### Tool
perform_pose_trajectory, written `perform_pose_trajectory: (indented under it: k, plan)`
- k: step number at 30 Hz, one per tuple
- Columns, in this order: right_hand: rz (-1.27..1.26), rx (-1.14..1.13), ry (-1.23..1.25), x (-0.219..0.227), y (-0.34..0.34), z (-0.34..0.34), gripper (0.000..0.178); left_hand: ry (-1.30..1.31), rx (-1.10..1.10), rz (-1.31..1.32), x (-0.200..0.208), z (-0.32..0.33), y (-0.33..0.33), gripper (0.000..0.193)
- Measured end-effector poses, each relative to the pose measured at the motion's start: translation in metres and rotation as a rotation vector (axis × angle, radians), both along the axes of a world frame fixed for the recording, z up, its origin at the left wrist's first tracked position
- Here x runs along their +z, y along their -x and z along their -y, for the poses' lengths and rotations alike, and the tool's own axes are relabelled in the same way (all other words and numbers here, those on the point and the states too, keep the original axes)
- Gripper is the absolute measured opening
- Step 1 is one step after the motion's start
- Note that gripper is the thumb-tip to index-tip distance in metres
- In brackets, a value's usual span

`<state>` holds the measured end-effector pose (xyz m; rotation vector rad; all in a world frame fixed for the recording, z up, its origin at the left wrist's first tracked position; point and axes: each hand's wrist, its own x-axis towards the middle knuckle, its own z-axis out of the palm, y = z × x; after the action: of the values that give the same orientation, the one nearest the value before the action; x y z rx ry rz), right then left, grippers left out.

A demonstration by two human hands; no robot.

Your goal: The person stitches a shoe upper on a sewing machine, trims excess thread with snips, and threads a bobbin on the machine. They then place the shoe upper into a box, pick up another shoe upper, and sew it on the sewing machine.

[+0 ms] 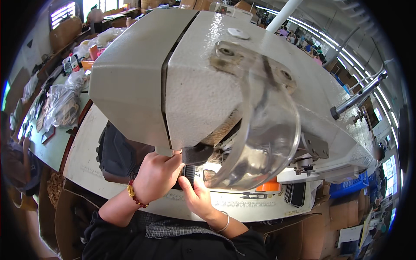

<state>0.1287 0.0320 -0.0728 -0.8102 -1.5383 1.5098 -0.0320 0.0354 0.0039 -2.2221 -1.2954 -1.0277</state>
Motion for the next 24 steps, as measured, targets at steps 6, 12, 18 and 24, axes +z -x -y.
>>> perform_pose_trajectory:
  k: [6, 12, 18, 24]
  plan:
    - [-0.134, 0.017, 0.006, -0.016, 0.003, -0.013, 0.032, -0.066, 0.017, -0.01, 0.002, -0.007, 0.003, 0.022]
    - [-0.157, -0.002, -0.099, -0.022, 0.005, -0.016, 0.031, -0.125, 0.002, 0.015, 0.003, -0.007, 0.001, 0.021]
    - [-0.019, -0.029, -0.18, -0.014, 0.001, -0.017, 0.026, -0.061, -0.034, 0.038, 0.002, -0.006, 0.003, 0.024]
    - [-0.202, -0.138, -0.191, -0.002, 0.02, -0.009, 0.018, -0.09, -0.081, 0.033, -0.002, -0.016, 0.01, 0.029]
